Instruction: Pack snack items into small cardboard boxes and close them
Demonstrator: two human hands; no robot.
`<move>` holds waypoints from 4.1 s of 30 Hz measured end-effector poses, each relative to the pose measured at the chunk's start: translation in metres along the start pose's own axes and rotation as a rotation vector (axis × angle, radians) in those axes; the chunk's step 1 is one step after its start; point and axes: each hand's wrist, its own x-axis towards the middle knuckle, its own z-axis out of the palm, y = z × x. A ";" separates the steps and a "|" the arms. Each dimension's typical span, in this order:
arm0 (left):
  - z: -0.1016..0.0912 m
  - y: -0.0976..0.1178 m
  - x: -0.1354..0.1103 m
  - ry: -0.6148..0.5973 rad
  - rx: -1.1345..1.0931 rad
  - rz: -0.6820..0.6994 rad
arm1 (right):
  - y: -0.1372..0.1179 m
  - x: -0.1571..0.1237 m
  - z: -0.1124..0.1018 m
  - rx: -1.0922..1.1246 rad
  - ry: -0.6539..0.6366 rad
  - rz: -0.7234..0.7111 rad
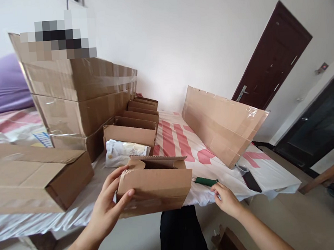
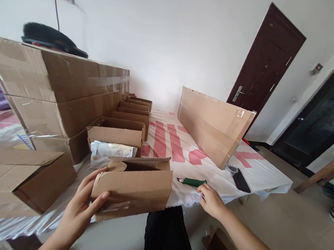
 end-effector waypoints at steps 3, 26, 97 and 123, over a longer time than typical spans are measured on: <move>0.000 0.000 0.001 0.002 0.007 0.009 | 0.002 0.003 0.005 0.167 -0.012 0.077; -0.001 0.004 0.001 -0.025 0.054 0.036 | 0.007 0.010 0.027 -0.013 0.065 0.206; -0.001 0.008 0.002 -0.013 0.038 0.012 | 0.008 -0.009 0.028 -0.208 0.174 -0.166; 0.000 0.005 0.000 -0.004 0.039 0.019 | 0.003 -0.018 0.034 -0.258 0.212 -0.100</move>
